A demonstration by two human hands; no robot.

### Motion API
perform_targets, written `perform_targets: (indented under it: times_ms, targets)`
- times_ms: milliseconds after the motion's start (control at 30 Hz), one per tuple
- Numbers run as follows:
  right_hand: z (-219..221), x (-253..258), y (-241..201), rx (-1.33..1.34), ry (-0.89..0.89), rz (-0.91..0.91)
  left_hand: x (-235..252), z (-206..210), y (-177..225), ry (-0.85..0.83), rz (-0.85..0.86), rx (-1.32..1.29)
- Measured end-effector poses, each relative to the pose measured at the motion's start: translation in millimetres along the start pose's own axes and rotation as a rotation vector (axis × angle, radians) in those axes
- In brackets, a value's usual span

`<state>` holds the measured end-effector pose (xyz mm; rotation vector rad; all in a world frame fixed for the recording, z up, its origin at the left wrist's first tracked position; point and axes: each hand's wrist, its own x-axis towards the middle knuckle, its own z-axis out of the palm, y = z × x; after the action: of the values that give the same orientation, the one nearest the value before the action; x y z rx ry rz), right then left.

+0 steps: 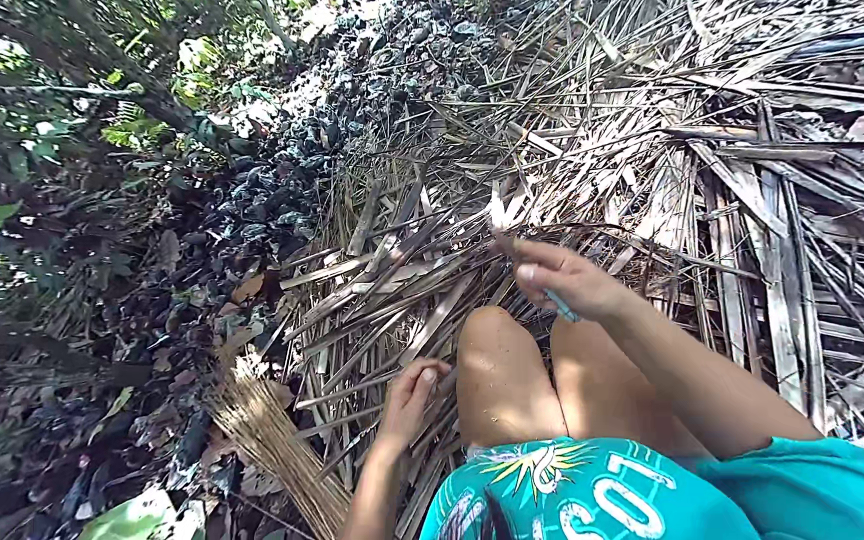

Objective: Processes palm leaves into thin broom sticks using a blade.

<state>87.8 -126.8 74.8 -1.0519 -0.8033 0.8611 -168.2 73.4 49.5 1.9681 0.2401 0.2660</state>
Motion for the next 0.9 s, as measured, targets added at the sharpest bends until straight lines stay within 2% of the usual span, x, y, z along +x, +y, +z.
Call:
perform_targets:
  times_ms: [133, 233, 300, 400, 533, 600, 633, 667, 733, 800, 867, 900]
  targets:
    - [35, -21, 19, -0.006, -0.136, 0.114, 28, 28, 34, 0.144, 0.183, 0.224]
    - [50, -32, 26, 0.032, -0.284, 0.136, 30, 35, 38, 0.075, 0.220, 0.097]
    - [44, -31, 17, -0.001, -0.317, 0.132, 26, 33, 37, 0.028, 0.218, 0.024]
    - [8, -20, -9, -0.112, -0.191, 0.067, 11, 23, 26, -0.001, 0.159, -0.002]
    - [-57, 3, -45, -0.046, 0.148, -0.228, -17, 5, 2, -0.023, 0.046, 0.000]
    - [-71, 8, -60, -0.017, 0.256, -0.306, -25, 3, -1, 0.002, -0.024, -0.017]
    - [-66, 8, -59, 0.003, 0.250, -0.297, -26, 4, 0, 0.008, -0.045, -0.031]
    - [-54, 6, -52, 0.023, 0.205, -0.255, -24, 5, 1, 0.010, -0.060, -0.052]
    - [-14, -4, -22, 0.025, 0.048, -0.059, -17, 8, 8, -0.008, -0.084, -0.133]
    - [28, -15, 10, 0.008, -0.224, 0.140, -9, 10, 18, -0.053, -0.134, -0.287]
    - [45, -17, 24, 0.035, -0.369, 0.165, -4, 8, 23, -0.134, -0.178, -0.458]
    - [41, -16, 16, -0.014, -0.346, 0.162, -5, 5, 21, -0.177, -0.195, -0.527]
